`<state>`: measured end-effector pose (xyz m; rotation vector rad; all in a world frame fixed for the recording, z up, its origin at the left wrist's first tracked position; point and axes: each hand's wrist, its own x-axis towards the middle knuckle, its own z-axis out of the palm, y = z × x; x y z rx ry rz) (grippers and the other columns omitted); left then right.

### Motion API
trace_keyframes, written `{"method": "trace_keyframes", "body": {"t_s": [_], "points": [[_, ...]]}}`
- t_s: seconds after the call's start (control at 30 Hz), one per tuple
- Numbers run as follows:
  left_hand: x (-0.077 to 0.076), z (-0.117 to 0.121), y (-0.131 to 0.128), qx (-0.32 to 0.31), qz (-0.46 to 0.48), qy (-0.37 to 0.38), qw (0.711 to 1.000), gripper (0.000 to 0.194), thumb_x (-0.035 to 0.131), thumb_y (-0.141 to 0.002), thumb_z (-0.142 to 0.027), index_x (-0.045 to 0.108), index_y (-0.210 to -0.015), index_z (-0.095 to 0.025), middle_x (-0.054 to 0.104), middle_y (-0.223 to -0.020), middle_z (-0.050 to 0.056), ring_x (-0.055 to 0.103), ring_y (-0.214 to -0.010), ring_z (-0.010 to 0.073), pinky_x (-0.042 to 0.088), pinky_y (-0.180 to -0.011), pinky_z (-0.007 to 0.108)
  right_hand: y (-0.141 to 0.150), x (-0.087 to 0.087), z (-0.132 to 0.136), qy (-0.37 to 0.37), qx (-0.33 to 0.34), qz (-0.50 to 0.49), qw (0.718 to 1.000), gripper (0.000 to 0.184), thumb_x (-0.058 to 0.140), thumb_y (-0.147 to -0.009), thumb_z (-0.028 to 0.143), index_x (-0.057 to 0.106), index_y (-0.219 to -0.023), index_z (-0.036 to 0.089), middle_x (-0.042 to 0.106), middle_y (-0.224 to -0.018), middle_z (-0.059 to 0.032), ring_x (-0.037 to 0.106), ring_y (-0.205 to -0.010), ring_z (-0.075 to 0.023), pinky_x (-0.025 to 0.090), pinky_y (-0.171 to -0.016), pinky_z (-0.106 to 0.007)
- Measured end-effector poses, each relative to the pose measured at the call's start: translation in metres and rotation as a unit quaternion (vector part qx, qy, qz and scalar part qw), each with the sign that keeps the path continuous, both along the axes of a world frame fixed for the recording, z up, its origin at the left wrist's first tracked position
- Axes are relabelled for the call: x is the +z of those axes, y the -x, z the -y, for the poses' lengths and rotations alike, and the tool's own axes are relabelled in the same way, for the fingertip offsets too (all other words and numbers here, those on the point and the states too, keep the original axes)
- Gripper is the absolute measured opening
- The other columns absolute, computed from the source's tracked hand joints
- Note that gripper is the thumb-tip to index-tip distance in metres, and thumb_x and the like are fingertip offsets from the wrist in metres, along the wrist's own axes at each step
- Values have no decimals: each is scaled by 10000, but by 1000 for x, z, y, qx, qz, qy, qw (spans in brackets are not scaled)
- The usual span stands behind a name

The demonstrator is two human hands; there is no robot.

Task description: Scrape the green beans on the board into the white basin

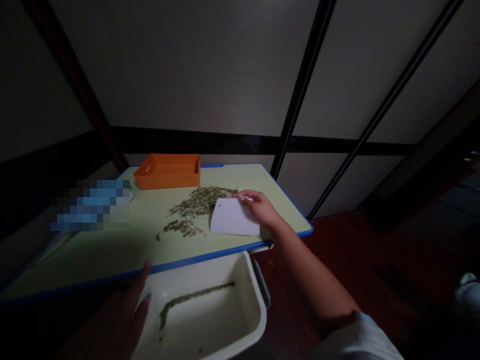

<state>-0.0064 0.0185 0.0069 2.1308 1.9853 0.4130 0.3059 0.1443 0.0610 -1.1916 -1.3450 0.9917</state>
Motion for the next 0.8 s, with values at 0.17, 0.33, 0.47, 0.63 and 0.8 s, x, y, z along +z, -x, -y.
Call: {"method": "trace_keyframes", "body": {"t_s": [0.17,0.33,0.47,0.63,0.8], "points": [[0,-1,8,8,19,16,1000,431,549,-809,-432,515,-1166,-192,562,-1197,68,567,-1035,186,503,-861,426,3,-6,-5,51,13,-82,995,381,740,-608,448,711,-848,154,673,-696,-41,528,-545,-114,361,-497,-222],[0,0,8,16,23,20,999,427,542,-813,-428,515,-1169,-194,564,-1197,69,567,-1034,186,503,-864,427,6,-16,-2,72,19,-140,987,367,745,-599,429,709,-847,161,674,-667,-28,546,-519,-119,381,-493,-230],[-9,1,8,26,29,14,999,442,541,-814,-428,503,-1190,-199,550,-1226,75,558,-1062,195,494,-886,444,6,-17,-1,82,-14,-144,986,374,753,-567,412,707,-824,144,669,-633,-30,545,-498,-121,374,-470,-227],[-15,2,5,34,39,12,999,475,524,-822,-423,455,-1253,-236,521,-1285,72,536,-1122,213,470,-938,461,10,-13,1,103,1,-135,986,385,756,-559,423,705,-819,143,667,-627,-32,547,-492,-123,387,-459,-230],[-4,4,6,31,43,24,998,429,543,-812,-428,515,-1169,-193,563,-1198,70,567,-1036,188,502,-865,429,16,-12,-2,103,2,-132,986,398,763,-549,430,707,-819,143,662,-615,-29,539,-476,-118,377,-440,-222]]}}
